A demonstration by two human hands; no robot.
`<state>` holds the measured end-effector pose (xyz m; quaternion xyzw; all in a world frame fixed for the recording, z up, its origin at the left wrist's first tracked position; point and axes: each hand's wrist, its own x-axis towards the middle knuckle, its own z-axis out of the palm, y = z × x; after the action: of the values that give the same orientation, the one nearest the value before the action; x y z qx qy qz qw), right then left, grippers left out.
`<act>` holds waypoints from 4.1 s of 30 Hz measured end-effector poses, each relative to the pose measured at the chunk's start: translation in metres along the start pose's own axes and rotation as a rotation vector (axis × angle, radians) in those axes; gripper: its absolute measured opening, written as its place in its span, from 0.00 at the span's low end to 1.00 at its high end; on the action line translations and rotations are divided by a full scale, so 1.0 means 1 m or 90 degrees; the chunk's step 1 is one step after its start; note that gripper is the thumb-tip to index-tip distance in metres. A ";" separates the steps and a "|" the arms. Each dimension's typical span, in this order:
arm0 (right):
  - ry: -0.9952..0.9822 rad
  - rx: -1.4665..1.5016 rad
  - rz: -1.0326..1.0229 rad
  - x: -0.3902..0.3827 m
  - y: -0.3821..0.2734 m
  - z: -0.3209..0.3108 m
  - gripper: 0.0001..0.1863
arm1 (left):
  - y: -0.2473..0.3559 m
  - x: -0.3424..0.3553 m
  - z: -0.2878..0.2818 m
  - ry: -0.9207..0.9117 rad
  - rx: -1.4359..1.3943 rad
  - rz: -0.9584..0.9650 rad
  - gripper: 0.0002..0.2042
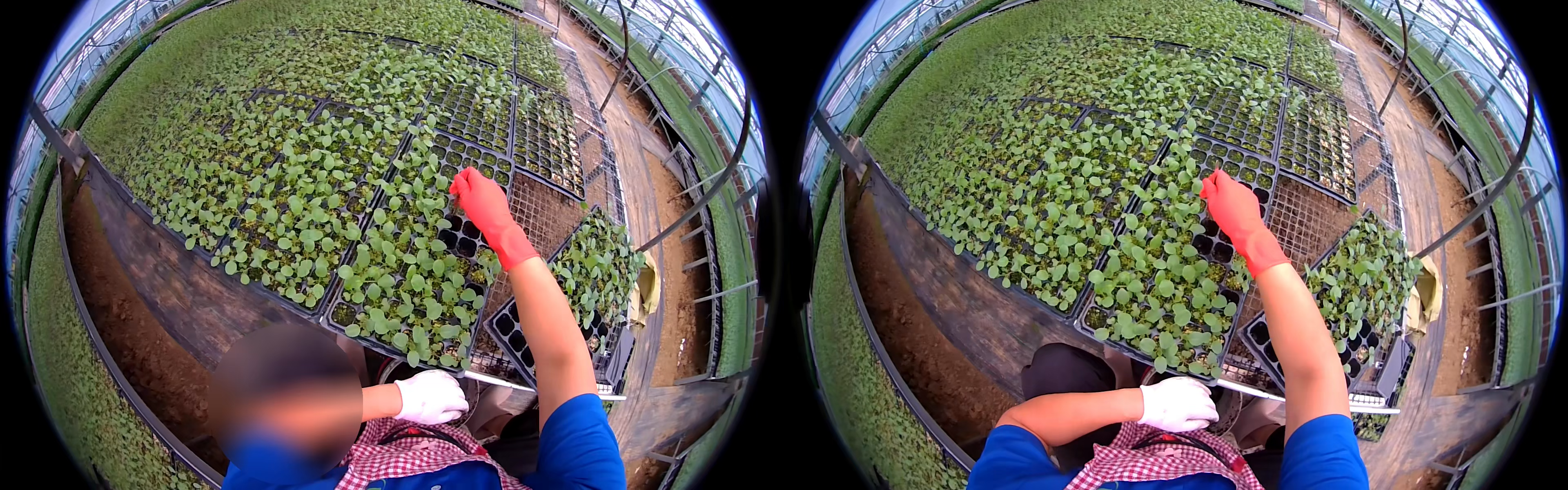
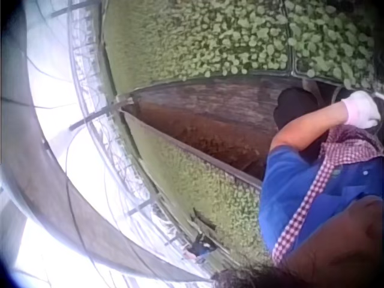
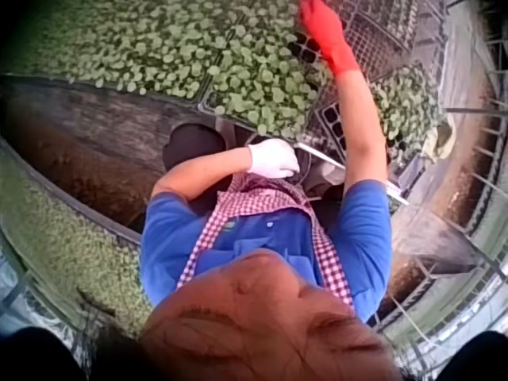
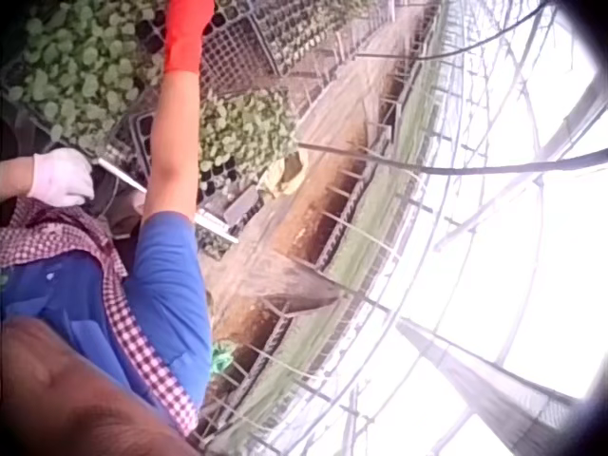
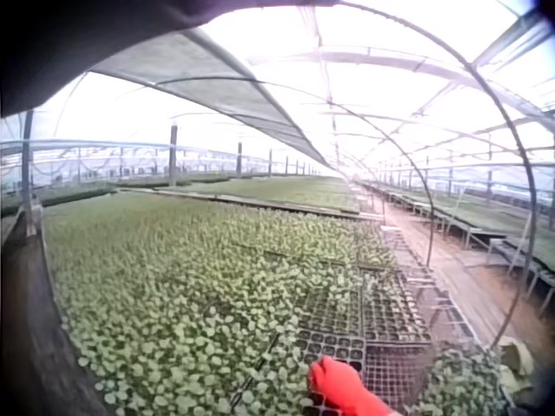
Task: The person thins seedlings in a plastic tray by hand and with a small stick, removing excess plants and soil from individual cells and discarding them into a bucket.
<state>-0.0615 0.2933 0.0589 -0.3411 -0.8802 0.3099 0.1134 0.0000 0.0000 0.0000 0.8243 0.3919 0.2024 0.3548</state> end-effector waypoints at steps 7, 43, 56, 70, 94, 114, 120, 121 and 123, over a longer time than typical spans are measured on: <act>-0.021 0.012 -0.004 0.013 -0.018 0.004 0.14 | -0.008 -0.001 -0.007 -0.004 0.006 -0.016 0.11; 0.081 0.870 0.077 -0.111 0.062 -0.084 0.17 | 0.001 0.009 -0.007 0.001 -0.096 0.056 0.13; 0.311 0.594 0.281 -0.330 0.244 -0.224 0.17 | 0.065 0.159 -0.071 0.115 0.163 0.148 0.15; 0.195 0.364 0.363 -0.288 0.262 -0.213 0.16 | -0.007 0.342 -0.052 0.008 0.627 0.053 0.09; 0.430 0.378 0.269 -0.348 0.233 -0.217 0.13 | 0.018 0.345 -0.045 -0.124 0.678 -0.007 0.11; 0.512 0.186 0.302 -0.335 0.209 -0.211 0.16 | 0.038 0.038 0.005 -0.001 -0.076 -0.190 0.12; 0.478 0.077 0.343 -0.323 0.280 -0.199 0.16 | 0.035 0.035 0.024 0.114 -0.074 -0.154 0.12; 0.456 0.041 0.371 -0.318 0.282 -0.199 0.16 | 0.035 0.039 0.024 0.112 -0.072 -0.151 0.12; 0.417 0.030 0.390 -0.309 0.285 -0.203 0.15 | 0.036 0.050 0.023 0.148 -0.005 -0.117 0.12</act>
<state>0.4019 0.3449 0.0442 -0.6635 -0.6490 0.2248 0.2967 0.0621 0.0140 0.0143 0.7547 0.5032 0.2649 0.3272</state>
